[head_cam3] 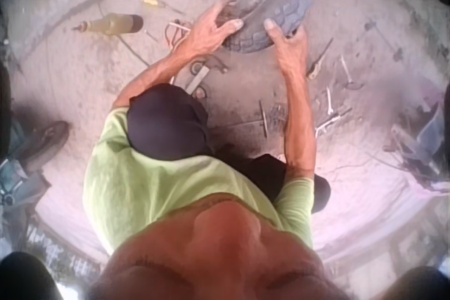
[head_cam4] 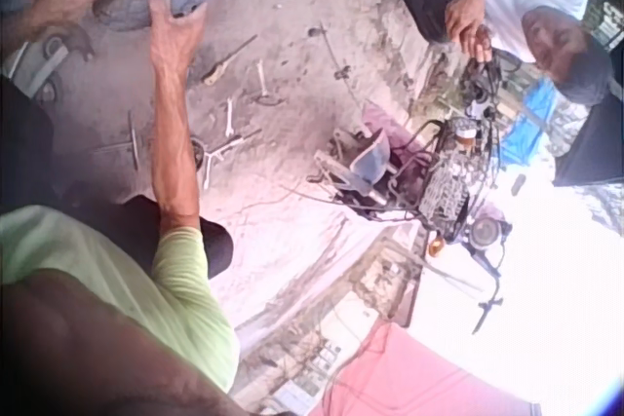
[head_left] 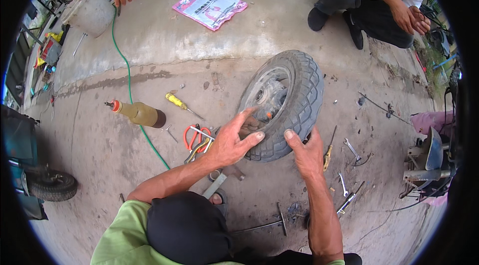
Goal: The person removes a bearing from a motorcycle wheel hub, then uses a hammer to install a new bearing into the hub. The person then places a washer over the bearing.
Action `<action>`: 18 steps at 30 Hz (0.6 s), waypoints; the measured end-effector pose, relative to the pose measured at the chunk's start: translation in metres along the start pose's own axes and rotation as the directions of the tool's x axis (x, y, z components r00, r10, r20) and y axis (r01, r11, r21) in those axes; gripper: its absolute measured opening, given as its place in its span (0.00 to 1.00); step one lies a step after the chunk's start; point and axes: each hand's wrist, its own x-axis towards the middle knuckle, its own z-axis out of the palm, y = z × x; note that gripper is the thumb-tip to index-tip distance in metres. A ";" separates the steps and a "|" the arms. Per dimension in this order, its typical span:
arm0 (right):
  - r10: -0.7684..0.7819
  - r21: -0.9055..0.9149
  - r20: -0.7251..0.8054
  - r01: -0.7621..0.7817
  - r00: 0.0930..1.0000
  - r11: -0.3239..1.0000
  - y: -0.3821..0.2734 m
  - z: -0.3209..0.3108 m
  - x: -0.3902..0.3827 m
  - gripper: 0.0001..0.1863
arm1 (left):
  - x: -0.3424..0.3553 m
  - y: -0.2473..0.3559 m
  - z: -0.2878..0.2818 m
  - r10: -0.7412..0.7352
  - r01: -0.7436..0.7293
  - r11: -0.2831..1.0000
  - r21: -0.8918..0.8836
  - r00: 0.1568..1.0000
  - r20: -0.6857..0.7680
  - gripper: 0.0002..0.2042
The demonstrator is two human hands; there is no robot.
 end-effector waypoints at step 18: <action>0.014 -0.063 -0.031 -0.016 0.999 0.998 0.024 -0.027 -0.019 0.38 | 0.066 -0.030 -0.001 -0.086 0.057 0.959 0.277 0.992 0.096 0.34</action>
